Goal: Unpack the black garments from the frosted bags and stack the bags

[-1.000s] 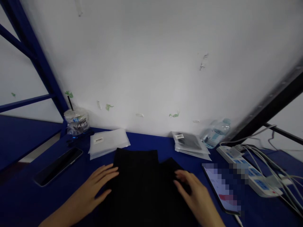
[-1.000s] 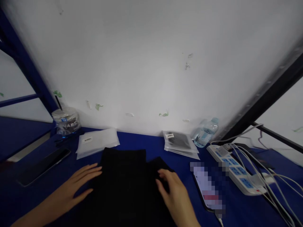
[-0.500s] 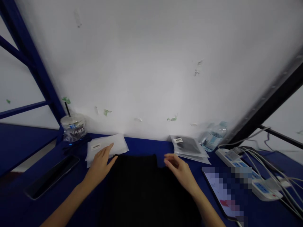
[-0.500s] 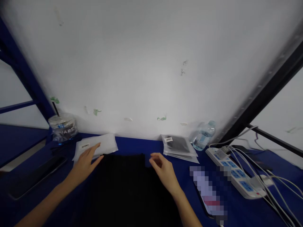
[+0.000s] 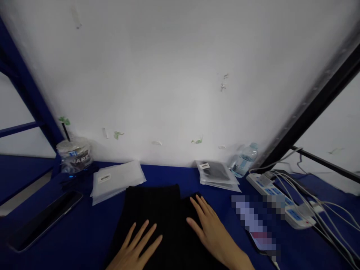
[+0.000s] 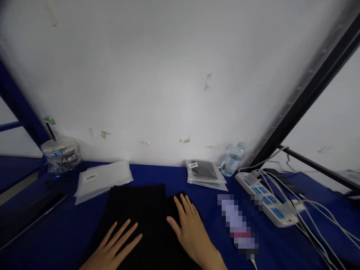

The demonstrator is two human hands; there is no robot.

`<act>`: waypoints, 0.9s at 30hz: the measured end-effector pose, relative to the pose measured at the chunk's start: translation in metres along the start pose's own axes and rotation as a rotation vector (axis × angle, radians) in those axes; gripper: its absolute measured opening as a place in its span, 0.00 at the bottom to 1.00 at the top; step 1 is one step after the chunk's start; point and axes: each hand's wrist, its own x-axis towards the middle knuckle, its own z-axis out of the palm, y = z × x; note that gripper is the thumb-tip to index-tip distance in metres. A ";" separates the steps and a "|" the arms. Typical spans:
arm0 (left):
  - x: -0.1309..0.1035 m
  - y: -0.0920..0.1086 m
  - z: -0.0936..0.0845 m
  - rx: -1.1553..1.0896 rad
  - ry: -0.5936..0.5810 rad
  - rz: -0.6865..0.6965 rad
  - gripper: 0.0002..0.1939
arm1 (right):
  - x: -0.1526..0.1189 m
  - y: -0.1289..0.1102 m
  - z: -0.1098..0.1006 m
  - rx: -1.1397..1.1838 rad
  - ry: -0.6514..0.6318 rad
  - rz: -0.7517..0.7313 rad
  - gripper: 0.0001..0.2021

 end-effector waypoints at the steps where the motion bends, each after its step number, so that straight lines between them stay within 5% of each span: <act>1: 0.000 -0.003 0.002 0.012 0.009 0.002 0.45 | -0.003 0.001 0.006 -0.032 -0.016 0.025 0.33; 6: 0.000 -0.008 0.004 0.082 0.029 0.045 0.45 | -0.010 0.011 0.021 -0.079 -0.019 0.023 0.38; 10: -0.001 -0.009 0.007 0.092 0.021 0.051 0.44 | 0.004 0.024 0.002 0.025 -0.016 0.034 0.33; 13: -0.002 -0.010 0.009 0.063 0.020 0.033 0.43 | 0.030 0.053 -0.024 0.053 0.195 0.241 0.21; 18: 0.000 -0.009 0.006 0.032 -0.007 0.027 0.44 | 0.067 0.107 -0.049 -0.021 0.405 0.517 0.17; 23: -0.003 -0.002 -0.001 -0.047 -0.006 -0.024 0.44 | 0.074 0.112 -0.042 0.043 0.469 0.445 0.12; 27: -0.006 0.005 -0.008 -0.297 0.046 -0.281 0.33 | 0.070 0.094 -0.035 0.218 0.512 0.332 0.15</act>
